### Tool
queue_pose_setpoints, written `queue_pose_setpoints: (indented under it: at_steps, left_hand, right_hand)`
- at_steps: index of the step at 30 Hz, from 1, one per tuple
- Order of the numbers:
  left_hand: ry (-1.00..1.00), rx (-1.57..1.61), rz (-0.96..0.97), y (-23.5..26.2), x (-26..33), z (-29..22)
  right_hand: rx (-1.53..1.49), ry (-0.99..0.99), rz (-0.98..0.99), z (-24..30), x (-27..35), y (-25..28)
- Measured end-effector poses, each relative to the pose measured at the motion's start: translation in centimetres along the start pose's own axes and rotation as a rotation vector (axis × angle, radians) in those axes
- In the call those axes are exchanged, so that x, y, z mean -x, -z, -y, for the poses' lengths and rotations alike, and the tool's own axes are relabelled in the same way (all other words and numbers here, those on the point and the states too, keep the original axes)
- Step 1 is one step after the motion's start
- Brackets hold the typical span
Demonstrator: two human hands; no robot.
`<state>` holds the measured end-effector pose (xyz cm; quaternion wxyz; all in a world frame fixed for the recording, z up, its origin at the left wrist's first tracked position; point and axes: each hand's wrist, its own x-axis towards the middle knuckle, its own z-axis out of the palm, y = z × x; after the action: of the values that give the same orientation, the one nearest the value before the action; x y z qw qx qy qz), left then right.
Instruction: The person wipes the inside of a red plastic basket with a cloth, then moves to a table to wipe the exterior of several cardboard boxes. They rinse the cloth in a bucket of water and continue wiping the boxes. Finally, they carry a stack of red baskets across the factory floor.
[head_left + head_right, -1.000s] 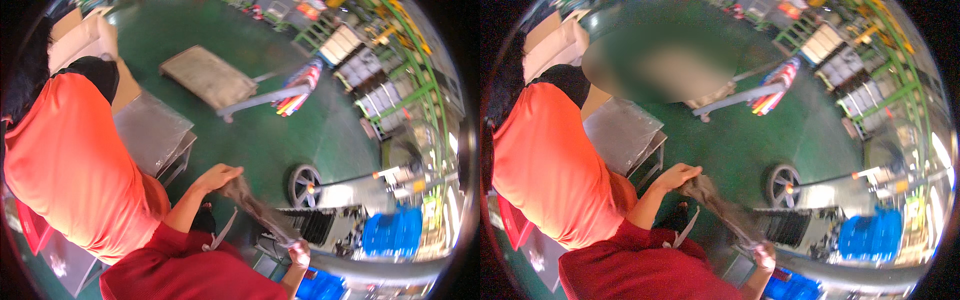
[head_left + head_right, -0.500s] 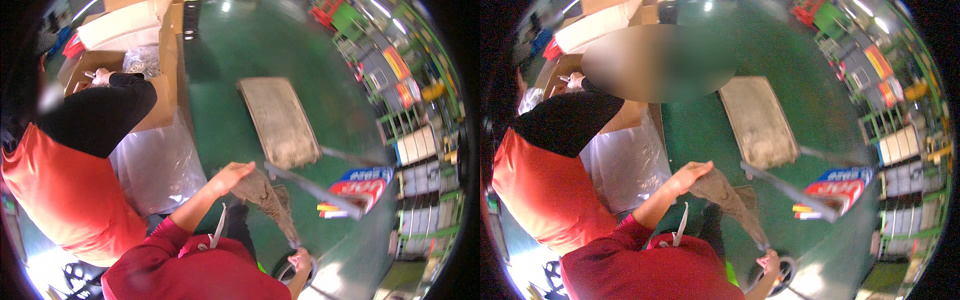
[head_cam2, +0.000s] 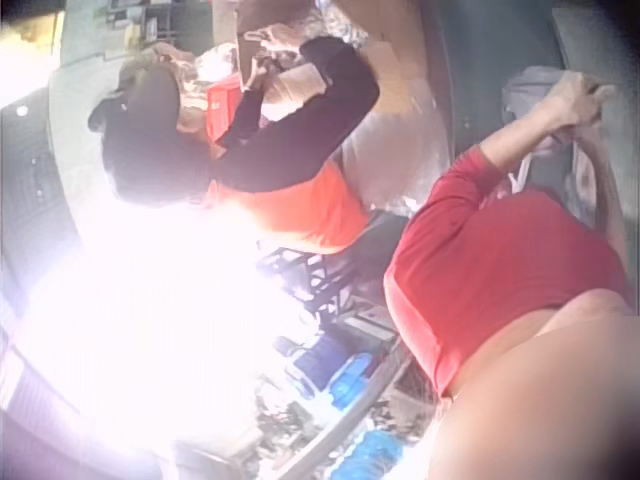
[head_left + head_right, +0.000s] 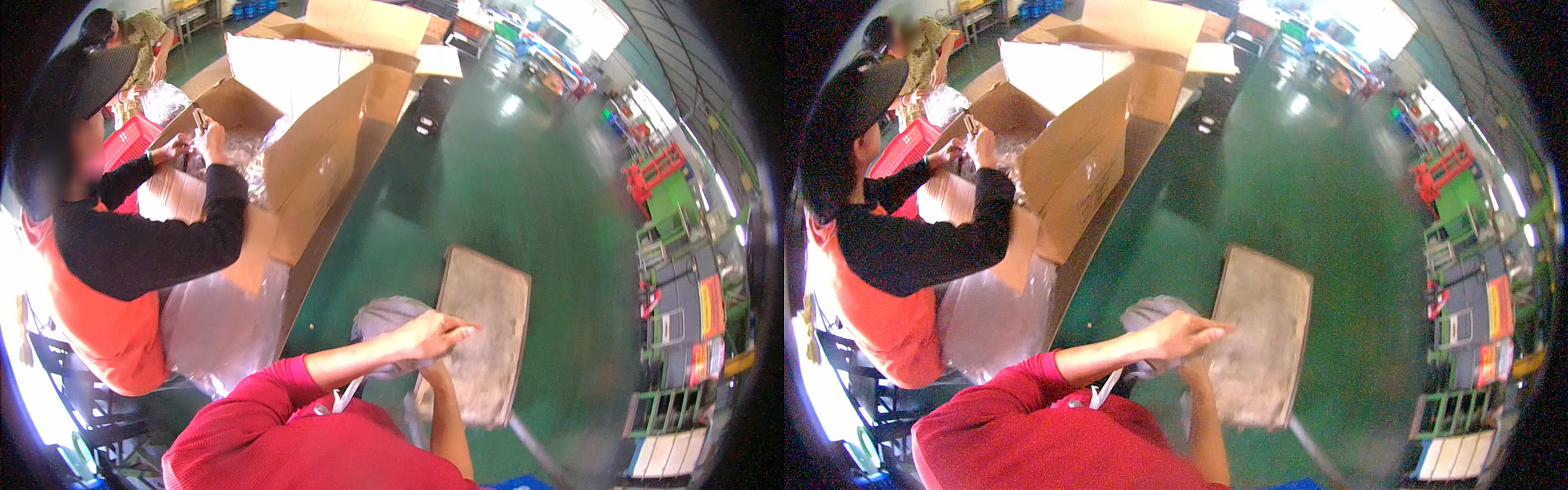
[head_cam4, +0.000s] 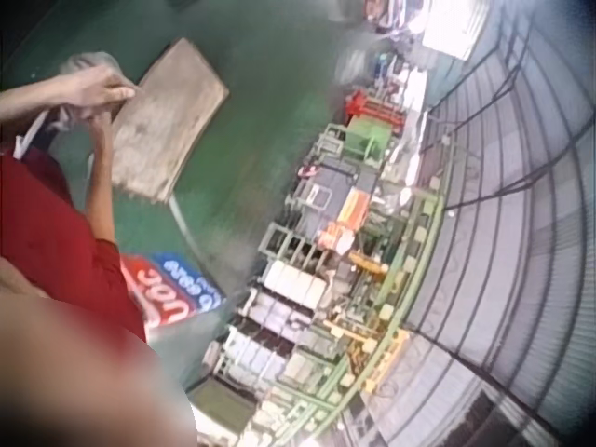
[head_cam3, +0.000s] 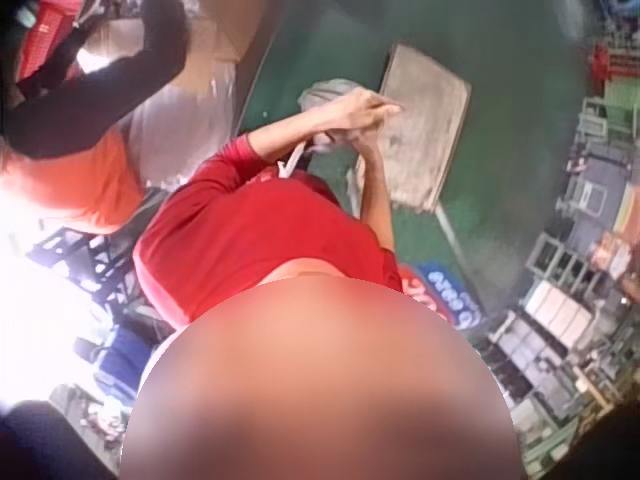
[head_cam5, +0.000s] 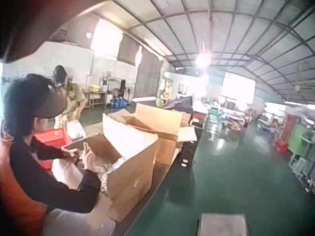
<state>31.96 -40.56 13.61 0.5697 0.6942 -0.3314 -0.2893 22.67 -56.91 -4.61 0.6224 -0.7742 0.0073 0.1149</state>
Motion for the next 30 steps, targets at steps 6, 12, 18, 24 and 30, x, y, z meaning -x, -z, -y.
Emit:
queue_pose_setpoints:
  at_steps: [6,12,18,24,30]
  left_hand:
    - [0.072,0.316,0.028,11.9,-14.2,1.2]
    - [0.022,-0.358,-0.200,20.7,-27.2,1.5]
    - [0.122,-0.423,-0.953,32.8,-34.8,8.0]
    - [0.147,0.194,-1.592,41.8,-38.8,13.5]
    - [0.087,0.378,-1.934,45.9,-38.5,11.3]
  right_hand:
    - [-0.552,-0.350,-0.187,2.5,-15.7,10.4]
    - [-0.929,-0.344,-0.176,8.4,-29.9,18.9]
    - [-0.723,-0.029,-0.040,14.1,-49.2,28.2]
    - [-0.559,-0.074,0.334,18.7,-70.0,30.3]
    - [-0.522,0.022,0.045,22.7,-80.8,28.7]
